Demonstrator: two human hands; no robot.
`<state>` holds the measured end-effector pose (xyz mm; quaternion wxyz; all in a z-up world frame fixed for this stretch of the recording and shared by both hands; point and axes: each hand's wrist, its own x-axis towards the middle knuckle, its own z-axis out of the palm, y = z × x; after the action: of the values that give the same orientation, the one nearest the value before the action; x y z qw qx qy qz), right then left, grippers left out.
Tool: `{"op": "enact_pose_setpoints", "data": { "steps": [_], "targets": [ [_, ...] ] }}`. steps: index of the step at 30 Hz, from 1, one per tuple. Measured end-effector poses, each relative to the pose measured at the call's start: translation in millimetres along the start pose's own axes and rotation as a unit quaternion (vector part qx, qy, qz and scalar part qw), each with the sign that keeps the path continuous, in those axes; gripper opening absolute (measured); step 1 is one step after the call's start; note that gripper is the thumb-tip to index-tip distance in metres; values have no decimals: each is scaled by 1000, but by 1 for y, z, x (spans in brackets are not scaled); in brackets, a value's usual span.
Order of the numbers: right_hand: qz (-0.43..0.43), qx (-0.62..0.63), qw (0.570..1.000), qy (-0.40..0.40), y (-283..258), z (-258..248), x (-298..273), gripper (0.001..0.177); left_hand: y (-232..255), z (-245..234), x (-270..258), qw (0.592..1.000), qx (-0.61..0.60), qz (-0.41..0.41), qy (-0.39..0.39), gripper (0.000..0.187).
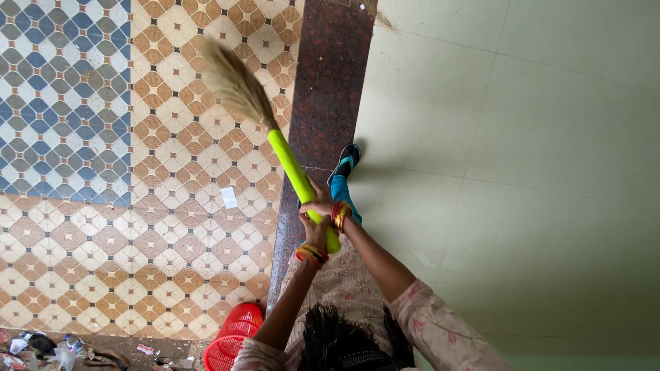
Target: The person sweeps debris across a tiled floor using a broom, moving the dirt toward a corner and then around a bucket.
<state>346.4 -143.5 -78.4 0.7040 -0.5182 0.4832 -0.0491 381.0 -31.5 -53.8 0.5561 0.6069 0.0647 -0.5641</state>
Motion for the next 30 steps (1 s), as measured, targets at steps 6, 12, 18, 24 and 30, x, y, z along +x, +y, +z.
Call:
{"op": "enact_pose_setpoints", "data": {
  "steps": [6,12,18,24,30],
  "targets": [
    [-58,143,978,139,14,-60,-100,91,-22,38,-55,974,161,-83,-139,73],
    [103,311,892,311,19,-181,-154,63,-64,172,-49,928,157,-212,-265,104],
    [201,383,875,217,1,-216,-79,45,-41,222,15,906,210,-283,-235,86],
    [217,53,975,-9,-42,-175,40,57,20,179,56,992,11,-121,35,73],
    [43,-31,995,-85,-114,-197,125,87,89,219,106,991,-1,-94,93,73]
  ]
}}
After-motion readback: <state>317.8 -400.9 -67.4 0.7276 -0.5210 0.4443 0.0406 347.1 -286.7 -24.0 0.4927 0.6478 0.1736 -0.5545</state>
